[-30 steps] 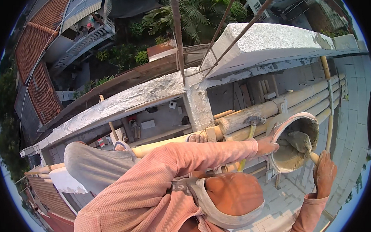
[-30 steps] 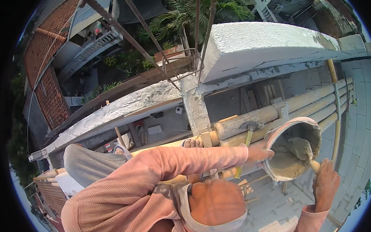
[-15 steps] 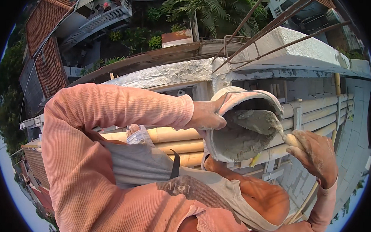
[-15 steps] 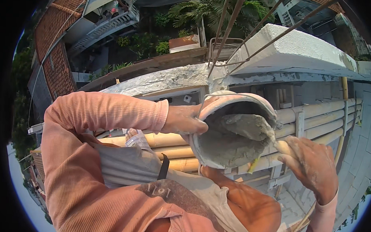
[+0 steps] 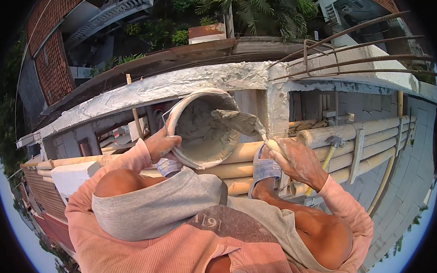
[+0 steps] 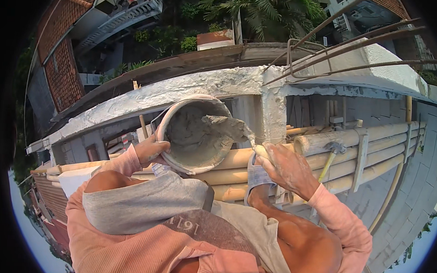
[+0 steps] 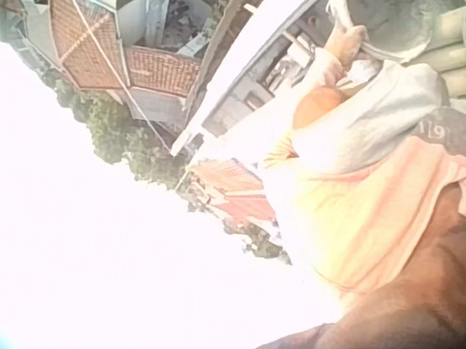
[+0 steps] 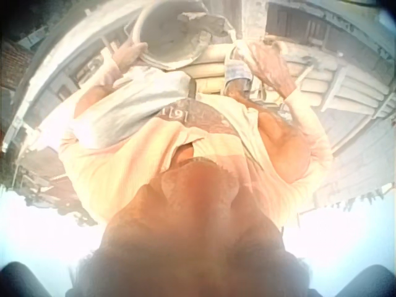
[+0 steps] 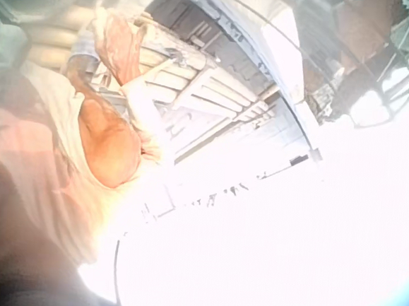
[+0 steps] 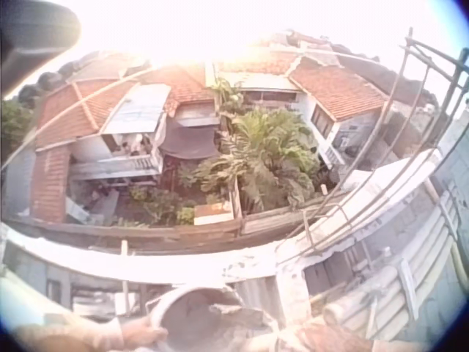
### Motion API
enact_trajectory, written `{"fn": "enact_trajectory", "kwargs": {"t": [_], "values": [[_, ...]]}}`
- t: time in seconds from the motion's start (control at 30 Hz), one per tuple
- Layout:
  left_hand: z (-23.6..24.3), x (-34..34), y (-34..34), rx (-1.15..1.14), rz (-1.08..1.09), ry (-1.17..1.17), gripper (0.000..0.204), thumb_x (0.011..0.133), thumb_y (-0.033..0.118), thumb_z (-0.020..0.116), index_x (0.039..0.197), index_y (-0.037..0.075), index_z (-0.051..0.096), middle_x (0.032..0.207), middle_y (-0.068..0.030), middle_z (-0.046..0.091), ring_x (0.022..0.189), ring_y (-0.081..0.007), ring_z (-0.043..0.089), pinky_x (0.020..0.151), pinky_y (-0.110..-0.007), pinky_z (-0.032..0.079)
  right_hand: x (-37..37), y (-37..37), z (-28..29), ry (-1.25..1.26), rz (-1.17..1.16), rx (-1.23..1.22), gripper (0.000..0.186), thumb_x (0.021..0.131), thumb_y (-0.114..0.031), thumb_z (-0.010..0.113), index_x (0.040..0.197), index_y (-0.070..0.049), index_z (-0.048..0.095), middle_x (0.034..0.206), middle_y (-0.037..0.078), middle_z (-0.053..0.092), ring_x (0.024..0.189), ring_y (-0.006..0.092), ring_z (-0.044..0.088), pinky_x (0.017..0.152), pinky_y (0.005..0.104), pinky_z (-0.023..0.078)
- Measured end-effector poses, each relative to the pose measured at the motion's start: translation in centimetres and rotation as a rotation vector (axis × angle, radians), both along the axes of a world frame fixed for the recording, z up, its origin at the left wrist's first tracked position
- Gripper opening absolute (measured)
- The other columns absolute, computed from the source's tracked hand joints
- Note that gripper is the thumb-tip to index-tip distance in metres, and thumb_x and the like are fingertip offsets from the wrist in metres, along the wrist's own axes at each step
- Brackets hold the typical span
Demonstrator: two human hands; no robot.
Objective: The person applies mortar from a bucket onto a wall beam using a trowel, then receives a concrete block and sets it onto the mortar.
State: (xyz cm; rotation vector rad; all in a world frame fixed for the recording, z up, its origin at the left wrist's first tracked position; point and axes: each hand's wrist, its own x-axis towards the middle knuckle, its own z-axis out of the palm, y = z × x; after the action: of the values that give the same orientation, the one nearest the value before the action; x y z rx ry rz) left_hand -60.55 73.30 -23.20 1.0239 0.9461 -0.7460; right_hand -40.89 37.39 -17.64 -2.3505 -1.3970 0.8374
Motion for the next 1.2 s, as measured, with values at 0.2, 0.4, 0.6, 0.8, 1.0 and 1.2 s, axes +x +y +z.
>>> {"fn": "enact_trajectory", "kwargs": {"t": [0.2, 0.4, 0.6, 0.8, 1.0, 1.2], "values": [[-8.5, -6.6, -2.2, 0.326, -0.089, -0.141, 0.097, 0.084, 0.034, 0.063, 0.166, 0.032, 0.012, 0.125, -0.0326, 0.065, 0.114, -0.0472, 0.062, 0.104, -0.046, 0.046, -0.5, 5.7, 2.2, 0.004, -0.085, -0.410, 0.044, 0.099, -0.030, 0.062, 0.134, -0.004, 0.060, 0.111, 0.018, 0.068, 0.095, 0.0398, 0.069, 0.081, 0.0467, 0.056], [-9.5, -6.7, -3.5, 0.355, -0.001, -0.061, 0.093, 0.082, 0.047, 0.063, 0.164, 0.033, 0.020, 0.124, -0.0374, 0.063, 0.112, -0.0524, 0.063, 0.104, -0.052, 0.046, -0.4, 5.6, 0.3, 0.055, -0.079, -0.203, 0.042, 0.100, -0.030, 0.061, 0.134, -0.006, 0.062, 0.108, 0.019, 0.070, 0.096, 0.0393, 0.070, 0.082, 0.0450, 0.056], [-7.6, -6.1, -4.1, -0.107, 0.594, 0.012, 0.026, 0.100, 0.012, 0.056, 0.120, -0.005, 0.054, 0.120, -0.0211, 0.065, 0.105, -0.0337, 0.072, 0.087, -0.048, 0.066, -3.0, 2.7, -1.8, 0.403, -0.402, -0.236, 0.040, 0.098, -0.027, 0.065, 0.130, -0.003, 0.067, 0.125, 0.019, 0.070, 0.109, 0.0385, 0.068, 0.088, 0.0475, 0.055], [-8.3, -7.7, -1.9, -0.269, 0.676, -0.023, 0.036, 0.104, 0.015, 0.054, 0.129, -0.010, 0.050, 0.127, -0.0247, 0.064, 0.113, -0.0368, 0.069, 0.092, -0.049, 0.065, -4.3, 1.1, -6.2, -0.078, -0.104, -0.118, 0.055, 0.091, -0.013, 0.072, 0.145, -0.015, 0.056, 0.115, 0.013, 0.063, 0.096, 0.0334, 0.068, 0.077, 0.0419, 0.057], [-7.0, -8.6, -0.9, -0.326, 0.777, -0.018, 0.023, 0.101, 0.021, 0.063, 0.098, -0.001, 0.061, 0.113, -0.0202, 0.067, 0.110, -0.0384, 0.070, 0.095, -0.057, 0.061, -3.0, -1.4, -5.3, -0.255, 0.045, -0.029, 0.063, 0.084, -0.006, 0.073, 0.144, -0.019, 0.058, 0.111, 0.013, 0.064, 0.096, 0.0332, 0.068, 0.072, 0.0413, 0.058], [-7.9, -8.7, -1.1, -0.315, 0.794, -0.021, 0.023, 0.101, 0.020, 0.062, 0.106, -0.003, 0.060, 0.120, -0.0219, 0.065, 0.115, -0.0390, 0.068, 0.098, -0.055, 0.060, -2.1, -4.4, 0.0, -0.056, -0.097, -0.282, 0.047, 0.094, -0.012, 0.062, 0.140, -0.013, 0.059, 0.129, 0.015, 0.060, 0.117, 0.0373, 0.059, 0.093, 0.0446, 0.051]]}}
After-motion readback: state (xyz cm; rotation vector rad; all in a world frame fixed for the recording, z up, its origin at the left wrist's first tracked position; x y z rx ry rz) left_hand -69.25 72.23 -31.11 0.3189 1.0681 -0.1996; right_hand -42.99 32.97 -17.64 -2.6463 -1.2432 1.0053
